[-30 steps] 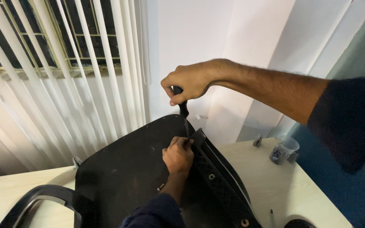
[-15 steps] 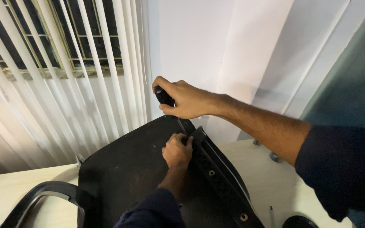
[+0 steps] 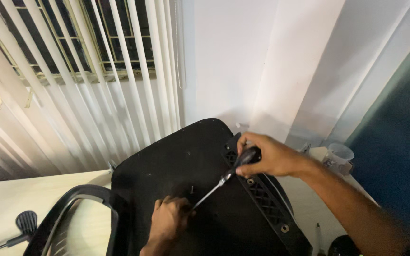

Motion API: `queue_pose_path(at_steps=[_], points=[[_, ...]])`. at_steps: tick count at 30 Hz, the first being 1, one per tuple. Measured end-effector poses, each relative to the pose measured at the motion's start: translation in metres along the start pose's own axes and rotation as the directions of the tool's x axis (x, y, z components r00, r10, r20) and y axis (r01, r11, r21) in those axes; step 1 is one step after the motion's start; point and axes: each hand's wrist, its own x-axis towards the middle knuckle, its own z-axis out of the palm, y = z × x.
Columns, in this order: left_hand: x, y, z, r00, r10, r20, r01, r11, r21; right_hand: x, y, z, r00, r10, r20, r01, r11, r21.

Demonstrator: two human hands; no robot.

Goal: The person uses a screwdriver to tighten screws into a black plastic chair backrest, securing a mounting bracket. The person then places the screwdriver on the chair and briefly touches the surface.

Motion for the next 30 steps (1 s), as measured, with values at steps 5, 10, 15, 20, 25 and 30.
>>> queue_pose_path(at_steps=[5, 10, 15, 20, 25, 30], points=[[-0.055, -0.045, -0.003, 0.991, 0.036, -0.127, 0.006, 0.950, 0.313, -0.024, 0.006, 0.069, 0.994, 0.026, 0.105, 0.010, 0.944, -0.329], [-0.071, -0.070, -0.004, 0.989, -0.145, 0.012, 0.126, 0.892, 0.434, -0.017, 0.010, 0.118, 0.992, -0.066, 0.109, 0.107, 0.896, -0.431], [-0.086, -0.081, -0.002, 0.987, -0.161, 0.011, 0.137, 0.871, 0.472, -0.001, 0.026, 0.156, 0.988, -0.040, 0.147, 0.106, 0.877, -0.469], [-0.095, -0.092, -0.007, 0.984, -0.180, -0.002, 0.164, 0.891, 0.422, 0.011, 0.039, 0.183, 0.963, -0.218, 0.157, 0.267, 0.845, -0.463], [-0.104, -0.090, -0.011, 0.989, -0.142, 0.031, 0.109, 0.862, 0.495, 0.016, 0.049, 0.188, 0.955, -0.242, 0.169, 0.295, 0.796, -0.529], [-0.100, -0.078, -0.013, 0.966, -0.238, 0.097, 0.157, 0.846, 0.509, 0.015, 0.057, 0.187, 0.939, -0.300, 0.170, 0.344, 0.785, -0.516]])
